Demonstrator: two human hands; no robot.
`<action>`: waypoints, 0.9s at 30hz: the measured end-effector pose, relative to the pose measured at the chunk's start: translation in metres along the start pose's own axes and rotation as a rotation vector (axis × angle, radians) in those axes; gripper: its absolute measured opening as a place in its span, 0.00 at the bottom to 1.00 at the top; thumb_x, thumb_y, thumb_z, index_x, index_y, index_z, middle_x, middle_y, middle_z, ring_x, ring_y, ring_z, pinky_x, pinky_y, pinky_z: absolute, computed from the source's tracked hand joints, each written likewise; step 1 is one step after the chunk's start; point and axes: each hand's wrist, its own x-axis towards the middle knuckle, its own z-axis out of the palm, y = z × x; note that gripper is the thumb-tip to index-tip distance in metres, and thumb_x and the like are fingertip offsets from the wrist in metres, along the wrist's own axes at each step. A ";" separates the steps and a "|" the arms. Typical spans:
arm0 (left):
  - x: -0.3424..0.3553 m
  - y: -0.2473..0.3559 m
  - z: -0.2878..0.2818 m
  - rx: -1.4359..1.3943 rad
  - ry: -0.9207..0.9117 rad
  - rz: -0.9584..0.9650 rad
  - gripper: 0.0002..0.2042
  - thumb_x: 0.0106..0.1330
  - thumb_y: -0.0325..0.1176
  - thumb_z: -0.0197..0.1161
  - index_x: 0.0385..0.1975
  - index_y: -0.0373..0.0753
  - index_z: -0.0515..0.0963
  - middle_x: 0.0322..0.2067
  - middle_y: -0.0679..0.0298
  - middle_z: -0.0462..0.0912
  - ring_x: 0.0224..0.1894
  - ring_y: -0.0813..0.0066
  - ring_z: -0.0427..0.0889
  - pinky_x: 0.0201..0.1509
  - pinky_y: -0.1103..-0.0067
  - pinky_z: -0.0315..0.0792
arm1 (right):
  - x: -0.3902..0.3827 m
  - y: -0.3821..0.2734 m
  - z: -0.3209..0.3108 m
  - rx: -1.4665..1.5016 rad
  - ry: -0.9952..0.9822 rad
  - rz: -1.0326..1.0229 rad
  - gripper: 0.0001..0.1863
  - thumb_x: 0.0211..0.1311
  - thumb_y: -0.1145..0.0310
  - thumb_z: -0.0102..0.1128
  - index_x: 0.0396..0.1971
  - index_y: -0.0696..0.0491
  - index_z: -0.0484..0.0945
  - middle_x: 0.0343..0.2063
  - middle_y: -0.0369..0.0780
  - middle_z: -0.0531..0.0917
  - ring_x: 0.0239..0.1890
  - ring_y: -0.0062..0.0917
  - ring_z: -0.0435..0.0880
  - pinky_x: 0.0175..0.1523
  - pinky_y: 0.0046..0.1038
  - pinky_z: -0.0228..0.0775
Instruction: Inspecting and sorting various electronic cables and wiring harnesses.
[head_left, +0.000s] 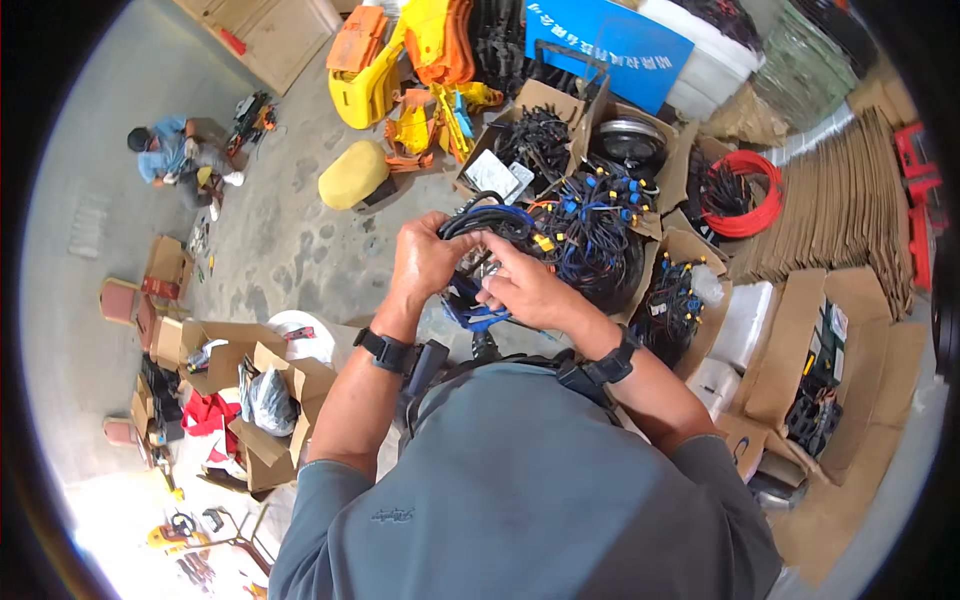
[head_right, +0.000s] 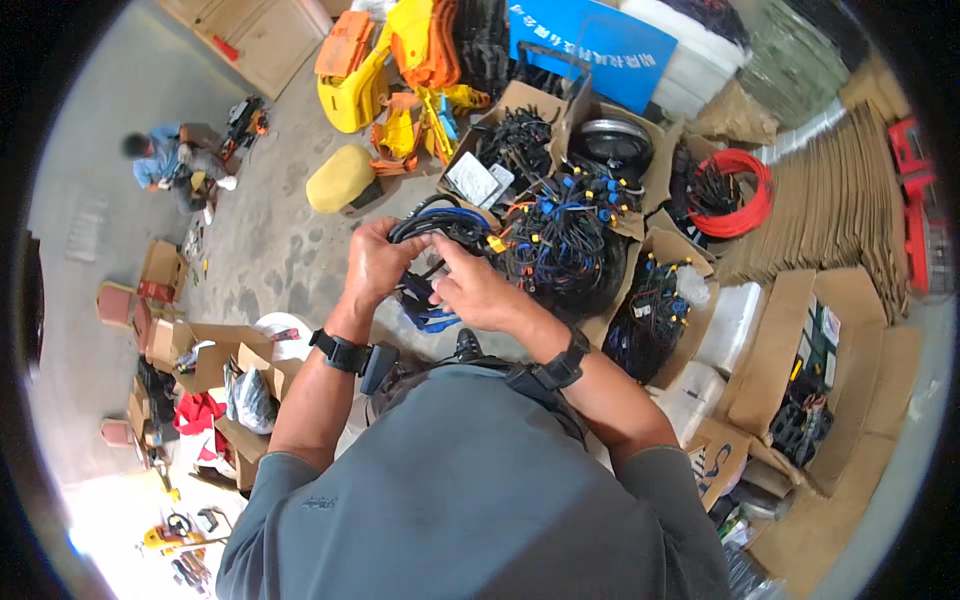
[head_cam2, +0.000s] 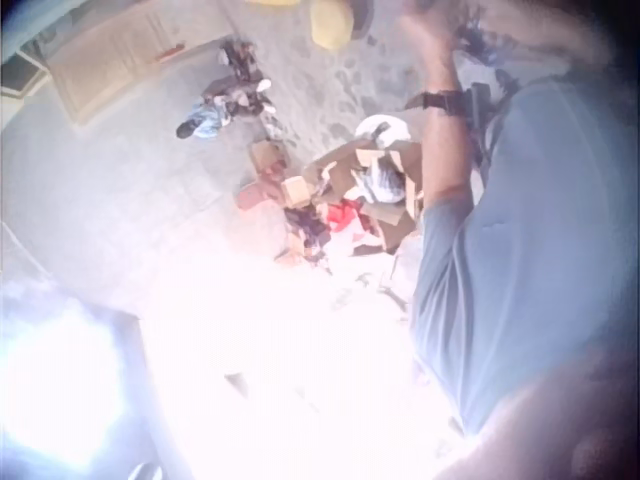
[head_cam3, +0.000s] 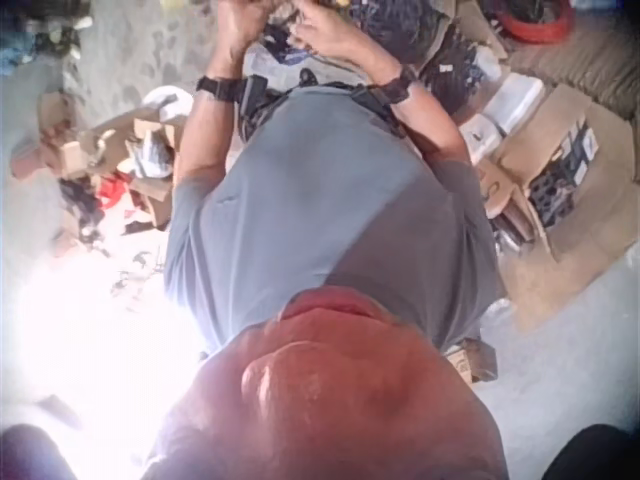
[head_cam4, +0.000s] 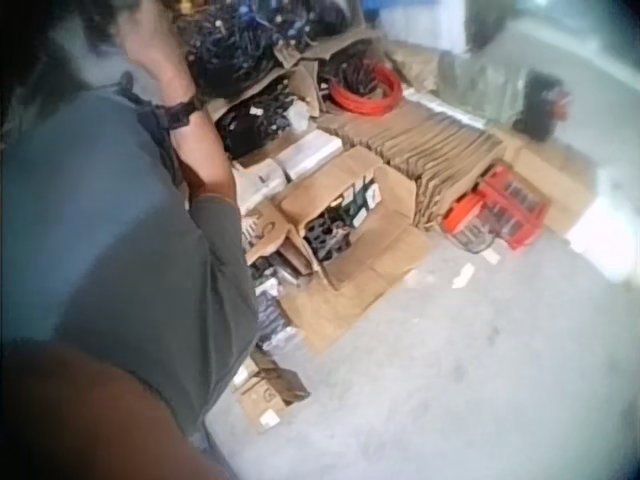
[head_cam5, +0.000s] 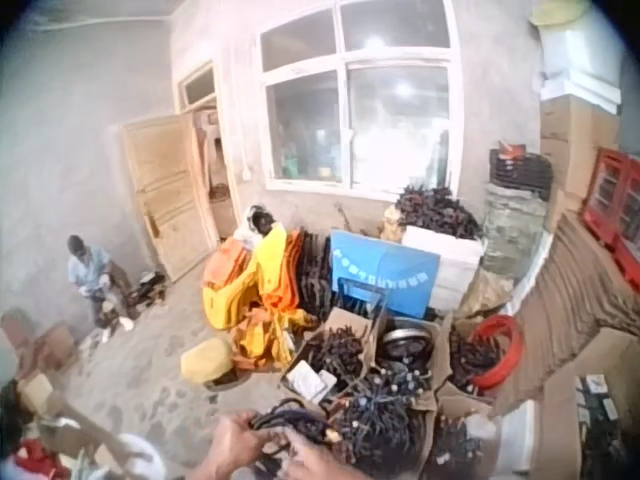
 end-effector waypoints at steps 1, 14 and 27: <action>0.000 -0.004 -0.001 0.007 0.015 -0.004 0.10 0.53 0.33 0.72 0.24 0.34 0.80 0.15 0.69 0.76 0.19 0.86 0.70 0.20 0.80 0.65 | 0.005 0.002 0.005 -0.104 0.042 -0.057 0.30 0.64 0.74 0.47 0.66 0.56 0.54 0.36 0.42 0.81 0.29 0.22 0.82 0.36 0.25 0.75; 0.000 -0.017 -0.027 -0.070 -0.092 -0.065 0.16 0.47 0.40 0.75 0.27 0.32 0.82 0.20 0.56 0.82 0.23 0.72 0.78 0.31 0.72 0.72 | 0.006 0.010 -0.029 0.449 -0.073 0.218 0.09 0.65 0.69 0.55 0.35 0.60 0.78 0.16 0.30 0.71 0.13 0.09 0.61 0.16 0.14 0.50; -0.009 -0.019 -0.004 0.520 -0.101 0.337 0.10 0.51 0.36 0.67 0.28 0.37 0.79 0.24 0.53 0.82 0.32 0.51 0.81 0.35 0.61 0.74 | 0.004 -0.083 -0.074 -0.371 -0.197 -0.161 0.07 0.58 0.71 0.59 0.31 0.59 0.81 0.22 0.35 0.80 0.25 0.15 0.76 0.31 0.22 0.68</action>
